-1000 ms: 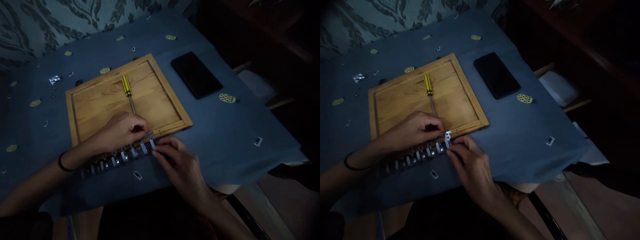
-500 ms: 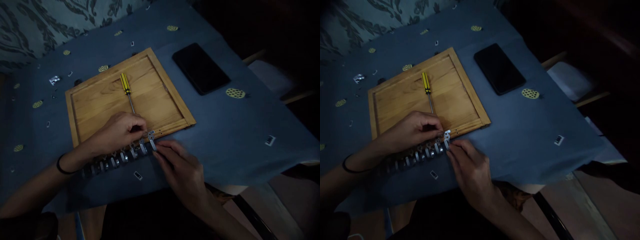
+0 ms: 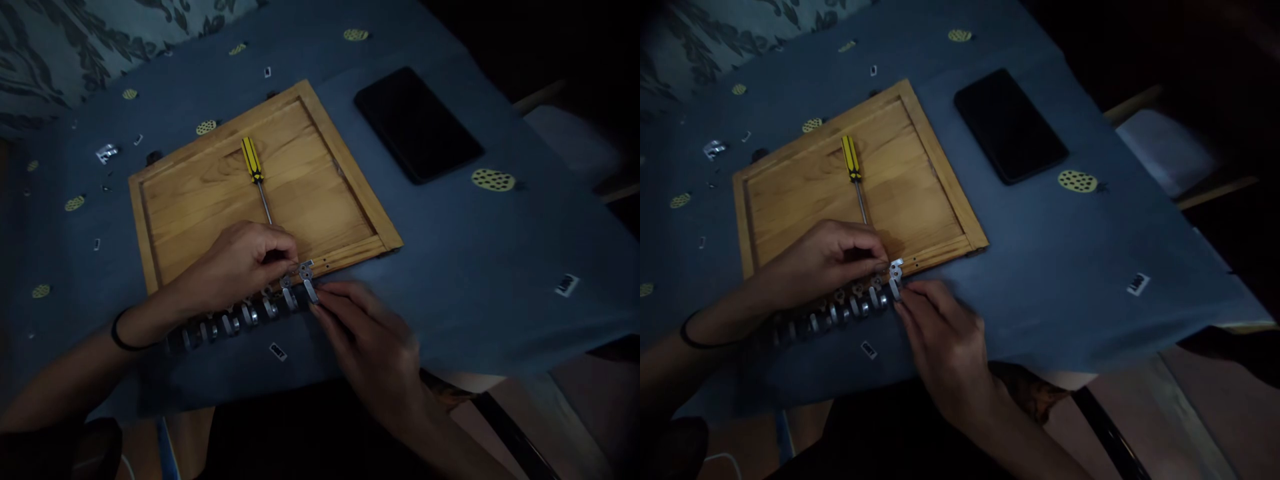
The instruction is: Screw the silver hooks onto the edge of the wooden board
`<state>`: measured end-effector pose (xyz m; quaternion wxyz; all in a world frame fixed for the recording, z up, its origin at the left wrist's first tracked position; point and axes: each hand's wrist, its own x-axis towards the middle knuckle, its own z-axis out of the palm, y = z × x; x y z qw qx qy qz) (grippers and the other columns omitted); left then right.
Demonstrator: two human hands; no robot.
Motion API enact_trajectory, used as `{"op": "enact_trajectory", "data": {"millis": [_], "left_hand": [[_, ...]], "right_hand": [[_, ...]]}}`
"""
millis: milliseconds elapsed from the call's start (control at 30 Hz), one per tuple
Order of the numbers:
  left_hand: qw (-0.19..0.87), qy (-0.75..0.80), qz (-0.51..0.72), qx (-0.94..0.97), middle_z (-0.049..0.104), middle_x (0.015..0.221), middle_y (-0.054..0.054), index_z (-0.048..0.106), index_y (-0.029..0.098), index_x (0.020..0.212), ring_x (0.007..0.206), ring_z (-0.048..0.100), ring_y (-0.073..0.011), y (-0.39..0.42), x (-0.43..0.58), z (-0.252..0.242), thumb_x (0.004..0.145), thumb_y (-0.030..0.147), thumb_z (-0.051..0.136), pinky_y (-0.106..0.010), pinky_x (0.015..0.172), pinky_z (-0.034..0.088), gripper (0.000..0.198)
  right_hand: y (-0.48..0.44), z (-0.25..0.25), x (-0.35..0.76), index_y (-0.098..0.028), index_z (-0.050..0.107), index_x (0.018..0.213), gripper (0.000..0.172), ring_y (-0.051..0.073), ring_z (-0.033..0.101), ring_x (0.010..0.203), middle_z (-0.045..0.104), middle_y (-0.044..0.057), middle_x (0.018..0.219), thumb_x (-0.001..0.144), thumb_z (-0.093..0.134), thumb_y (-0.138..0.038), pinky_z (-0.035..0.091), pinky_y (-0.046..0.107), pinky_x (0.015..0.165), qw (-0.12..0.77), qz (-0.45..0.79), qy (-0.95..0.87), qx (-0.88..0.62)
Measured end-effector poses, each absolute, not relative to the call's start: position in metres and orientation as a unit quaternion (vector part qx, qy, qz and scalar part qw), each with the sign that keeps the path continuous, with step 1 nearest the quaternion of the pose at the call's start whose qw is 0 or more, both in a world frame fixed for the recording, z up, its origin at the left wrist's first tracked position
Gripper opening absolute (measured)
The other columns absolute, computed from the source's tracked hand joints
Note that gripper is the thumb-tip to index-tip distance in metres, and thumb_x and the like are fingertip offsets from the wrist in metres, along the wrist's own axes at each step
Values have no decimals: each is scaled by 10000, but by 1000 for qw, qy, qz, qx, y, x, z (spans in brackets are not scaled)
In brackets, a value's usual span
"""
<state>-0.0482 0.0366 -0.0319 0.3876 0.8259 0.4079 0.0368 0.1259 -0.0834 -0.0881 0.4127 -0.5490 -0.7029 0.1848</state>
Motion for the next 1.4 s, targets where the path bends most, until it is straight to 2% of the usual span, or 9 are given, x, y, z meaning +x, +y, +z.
{"op": "enact_trajectory", "data": {"millis": [233,500,1167,1400], "left_hand": [[389,412,47,823,665,695,25,721,166,753,664,598,-105,35,-48,-33,877,92,626,-215,611,402,173],[400,417,52,814,690,718,20,743,171,772,670,615,-113,34,-46,-32,861,61,617,-219,621,418,189],[381,404,38,831,636,681,25,706,171,743,651,566,-111,35,-45,-31,920,161,627,-236,608,374,194],[380,399,45,833,664,720,18,717,177,767,683,593,-119,34,-47,-33,918,149,632,-238,616,389,176]], "right_hand": [[-83,-87,127,-157,705,1005,123,142,747,823,748,64,932,974,586,-144,647,229,767,405,182,-706,-551],[-84,-87,128,-196,721,1005,142,160,749,793,762,53,919,970,589,-156,654,263,722,403,200,-700,-555],[-84,-87,130,-210,725,992,134,165,747,805,764,43,916,951,608,-161,650,279,727,403,220,-693,-556],[-80,-79,139,-209,692,1069,147,173,749,848,755,64,955,956,612,-162,652,299,780,405,236,-695,-545]]}}
